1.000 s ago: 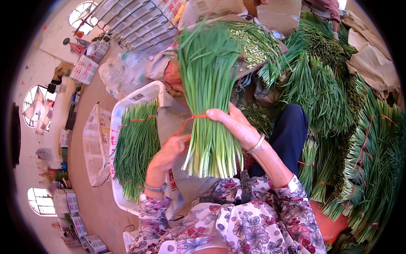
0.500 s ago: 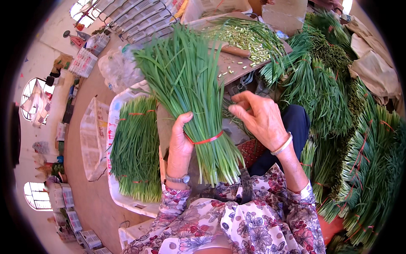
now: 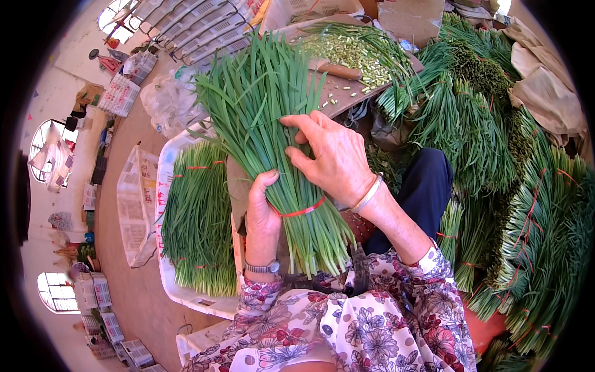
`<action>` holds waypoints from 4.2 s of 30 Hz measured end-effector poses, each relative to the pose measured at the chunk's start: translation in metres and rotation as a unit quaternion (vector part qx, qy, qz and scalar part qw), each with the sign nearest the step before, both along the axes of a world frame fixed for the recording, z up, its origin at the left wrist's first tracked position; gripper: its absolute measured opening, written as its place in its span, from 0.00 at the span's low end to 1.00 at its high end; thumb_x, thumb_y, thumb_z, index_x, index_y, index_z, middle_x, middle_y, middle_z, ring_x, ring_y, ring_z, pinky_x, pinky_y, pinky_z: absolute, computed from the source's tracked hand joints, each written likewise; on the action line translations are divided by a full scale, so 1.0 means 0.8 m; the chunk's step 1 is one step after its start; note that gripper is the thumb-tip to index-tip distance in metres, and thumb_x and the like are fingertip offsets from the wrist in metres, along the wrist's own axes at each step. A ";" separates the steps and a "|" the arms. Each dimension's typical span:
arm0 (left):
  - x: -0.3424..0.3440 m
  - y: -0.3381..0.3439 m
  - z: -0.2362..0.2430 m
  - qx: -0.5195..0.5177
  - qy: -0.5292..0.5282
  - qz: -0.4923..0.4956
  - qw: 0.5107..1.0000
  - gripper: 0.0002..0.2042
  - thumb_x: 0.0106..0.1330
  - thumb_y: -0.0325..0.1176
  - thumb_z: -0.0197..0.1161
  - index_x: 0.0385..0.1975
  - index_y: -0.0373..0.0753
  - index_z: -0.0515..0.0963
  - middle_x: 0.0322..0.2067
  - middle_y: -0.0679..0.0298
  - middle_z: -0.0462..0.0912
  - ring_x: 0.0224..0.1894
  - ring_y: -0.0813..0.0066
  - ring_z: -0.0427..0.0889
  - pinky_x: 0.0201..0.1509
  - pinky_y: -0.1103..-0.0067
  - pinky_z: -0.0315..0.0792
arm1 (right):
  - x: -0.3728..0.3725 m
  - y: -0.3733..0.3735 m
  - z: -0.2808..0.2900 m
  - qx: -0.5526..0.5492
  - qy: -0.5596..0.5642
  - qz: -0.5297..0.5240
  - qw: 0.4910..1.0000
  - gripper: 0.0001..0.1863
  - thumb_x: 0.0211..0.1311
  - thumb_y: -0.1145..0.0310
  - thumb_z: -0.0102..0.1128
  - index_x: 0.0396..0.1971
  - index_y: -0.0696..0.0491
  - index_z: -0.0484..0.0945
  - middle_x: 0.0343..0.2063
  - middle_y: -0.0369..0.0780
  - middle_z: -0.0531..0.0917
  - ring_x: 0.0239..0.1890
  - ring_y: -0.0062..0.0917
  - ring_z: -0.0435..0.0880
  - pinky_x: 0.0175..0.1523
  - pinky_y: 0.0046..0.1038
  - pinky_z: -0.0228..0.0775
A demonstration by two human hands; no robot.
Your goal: The person bundles chives by hand, secures them with rubber bands, and uses a knife to cut the ends before stacking the bundles into plastic crates.
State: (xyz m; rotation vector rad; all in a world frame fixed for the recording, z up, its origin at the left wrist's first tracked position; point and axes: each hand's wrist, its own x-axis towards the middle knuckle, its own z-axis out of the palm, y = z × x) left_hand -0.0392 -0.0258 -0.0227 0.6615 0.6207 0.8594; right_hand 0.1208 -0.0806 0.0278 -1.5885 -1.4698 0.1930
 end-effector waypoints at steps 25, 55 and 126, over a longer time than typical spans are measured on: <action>-0.002 0.003 -0.005 0.022 0.031 0.025 0.999 0.23 0.56 0.27 0.60 0.53 0.30 0.69 0.46 0.58 0.78 0.46 0.69 0.80 0.52 0.73 0.75 | 0.011 0.014 0.002 0.065 -0.023 0.039 0.997 0.08 0.55 0.68 0.64 0.33 0.53 0.76 0.27 0.39 0.77 0.31 0.34 0.81 0.35 0.33 0.73; 0.014 0.017 -0.020 -0.041 0.019 0.031 0.998 0.16 0.60 0.31 0.61 0.47 0.33 0.74 0.41 0.62 0.80 0.42 0.73 0.80 0.50 0.76 0.75 | -0.016 -0.011 -0.036 0.185 0.043 0.082 0.978 0.06 0.57 0.74 0.61 0.32 0.56 0.73 0.28 0.41 0.79 0.30 0.35 0.81 0.34 0.30 0.73; -0.382 -0.007 -0.091 -0.050 0.354 -0.156 0.921 0.29 0.57 0.35 0.69 0.57 0.32 0.68 0.53 0.59 0.78 0.54 0.74 0.76 0.60 0.77 0.69 | -0.285 0.195 -0.084 0.103 -0.088 0.339 0.931 0.30 0.49 0.71 0.67 0.55 0.51 0.69 0.45 0.46 0.75 0.50 0.42 0.74 0.56 0.39 0.69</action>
